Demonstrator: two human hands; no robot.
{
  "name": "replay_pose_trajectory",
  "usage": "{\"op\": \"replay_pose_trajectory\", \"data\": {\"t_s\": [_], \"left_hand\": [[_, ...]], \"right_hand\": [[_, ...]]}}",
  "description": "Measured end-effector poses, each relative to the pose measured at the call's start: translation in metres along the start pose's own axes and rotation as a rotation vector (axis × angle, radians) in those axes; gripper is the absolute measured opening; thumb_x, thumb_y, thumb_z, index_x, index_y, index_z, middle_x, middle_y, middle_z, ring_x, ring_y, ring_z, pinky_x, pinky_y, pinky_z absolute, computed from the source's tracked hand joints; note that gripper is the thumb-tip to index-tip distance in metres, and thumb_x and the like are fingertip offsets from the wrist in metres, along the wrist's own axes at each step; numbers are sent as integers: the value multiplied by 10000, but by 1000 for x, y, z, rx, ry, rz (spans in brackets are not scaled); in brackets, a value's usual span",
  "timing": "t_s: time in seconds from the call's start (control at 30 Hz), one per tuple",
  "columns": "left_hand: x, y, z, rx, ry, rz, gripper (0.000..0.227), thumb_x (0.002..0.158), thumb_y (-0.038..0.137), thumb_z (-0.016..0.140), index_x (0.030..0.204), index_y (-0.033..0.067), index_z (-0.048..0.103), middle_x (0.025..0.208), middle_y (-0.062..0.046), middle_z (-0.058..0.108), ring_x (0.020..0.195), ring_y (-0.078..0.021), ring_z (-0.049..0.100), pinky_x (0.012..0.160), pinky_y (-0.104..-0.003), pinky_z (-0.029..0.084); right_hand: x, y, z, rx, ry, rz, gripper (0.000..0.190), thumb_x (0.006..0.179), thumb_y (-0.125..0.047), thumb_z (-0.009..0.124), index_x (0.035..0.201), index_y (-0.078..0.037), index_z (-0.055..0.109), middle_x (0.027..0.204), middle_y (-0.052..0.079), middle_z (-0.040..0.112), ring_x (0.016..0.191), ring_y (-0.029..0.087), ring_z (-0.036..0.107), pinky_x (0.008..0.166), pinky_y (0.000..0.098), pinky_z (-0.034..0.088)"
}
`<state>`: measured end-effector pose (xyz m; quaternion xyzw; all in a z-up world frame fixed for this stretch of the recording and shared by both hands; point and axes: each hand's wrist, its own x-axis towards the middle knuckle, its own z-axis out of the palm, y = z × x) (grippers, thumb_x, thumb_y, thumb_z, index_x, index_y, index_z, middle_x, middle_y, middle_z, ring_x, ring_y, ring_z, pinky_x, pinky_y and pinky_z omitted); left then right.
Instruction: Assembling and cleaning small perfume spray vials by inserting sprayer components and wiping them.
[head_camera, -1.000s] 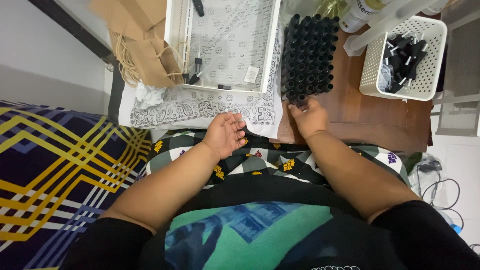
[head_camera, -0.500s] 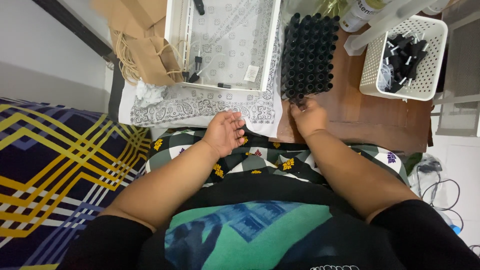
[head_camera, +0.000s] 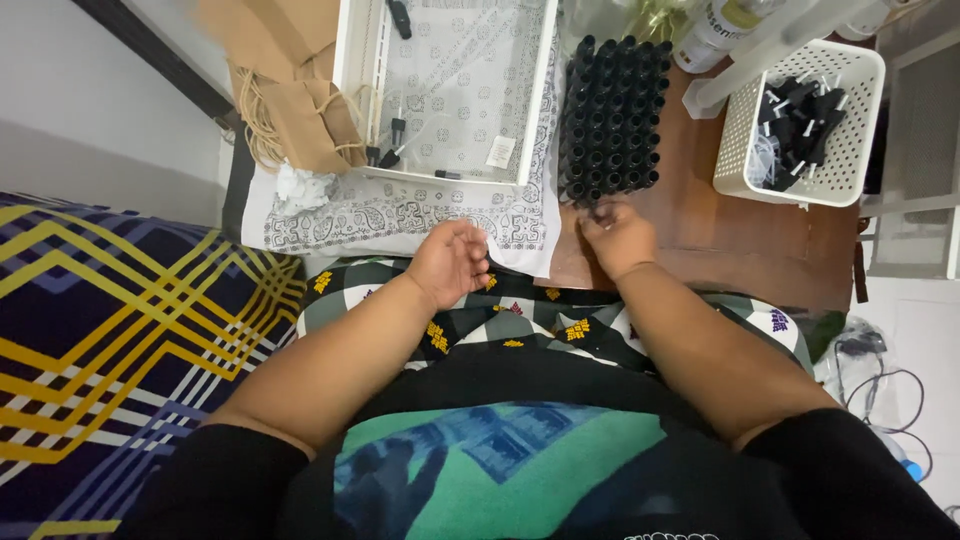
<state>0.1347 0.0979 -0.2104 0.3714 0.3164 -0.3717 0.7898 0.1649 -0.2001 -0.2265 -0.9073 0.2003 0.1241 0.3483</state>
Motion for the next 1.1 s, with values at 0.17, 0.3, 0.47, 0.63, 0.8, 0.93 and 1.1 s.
{"op": "replay_pose_trajectory", "data": {"t_s": [0.17, 0.3, 0.47, 0.63, 0.8, 0.93, 1.1], "left_hand": [[-24, 9, 23, 113, 58, 199, 410, 986, 409, 508, 671, 147, 498, 684, -13, 535, 679, -168, 607, 634, -296, 568], [-27, 13, 18, 477, 103, 516, 552, 1083, 390, 417, 611, 114, 494, 592, -100, 560, 630, -233, 668, 536, -255, 516], [-130, 79, 112, 898, 17, 666, 365, 1083, 229, 352, 1077, 96, 692, 547, -19, 586, 637, -116, 683, 673, -223, 555], [-75, 136, 118, 688, 176, 754, 386, 1084, 89, 331, 1464, 125, 388, 852, -48, 667, 702, -103, 625, 674, -195, 517], [-7, 197, 94, 1165, 726, 629, 595, 843, 338, 605, 1405, 171, 504, 1380, -28, 578, 1237, -227, 579, 1032, -361, 412], [42, 230, 91, 1113, 838, 687, 544, 768, 372, 633, 1260, 170, 521, 1145, -74, 641, 1015, -283, 644, 879, -389, 465], [23, 251, 142, 1412, 764, 429, 661, 1008, 137, 492, 1613, 185, 231, 1507, -179, 280, 1250, -500, 459, 986, -558, 417]], "right_hand": [[-14, 1, -50, -164, -77, -67, 298, 851, -336, 759, 1048, -113, 763, 960, 109, 785, 1025, 324, 734, 894, 456, 608], [35, 58, -67, -338, 60, -205, 191, 856, -208, 730, 971, -62, 778, 872, 130, 761, 923, 357, 745, 821, 442, 621], [29, 71, -72, -305, 94, -257, 210, 865, -138, 673, 1028, -16, 724, 946, 196, 717, 984, 399, 706, 860, 467, 592], [21, 79, -65, -338, 158, -356, 199, 891, -137, 678, 986, 38, 694, 969, 246, 681, 989, 448, 671, 877, 493, 557], [21, 79, -61, -370, 252, -533, 333, 734, -52, 630, 1028, -92, 781, 959, 192, 716, 882, 435, 649, 722, 548, 504], [27, 85, -56, -427, 326, -555, 224, 708, -129, 631, 879, -59, 758, 860, 204, 674, 777, 447, 628, 609, 560, 474], [26, 82, -57, -356, 296, -579, 279, 705, -131, 631, 923, -101, 803, 920, 154, 708, 863, 399, 638, 677, 508, 498]]}}
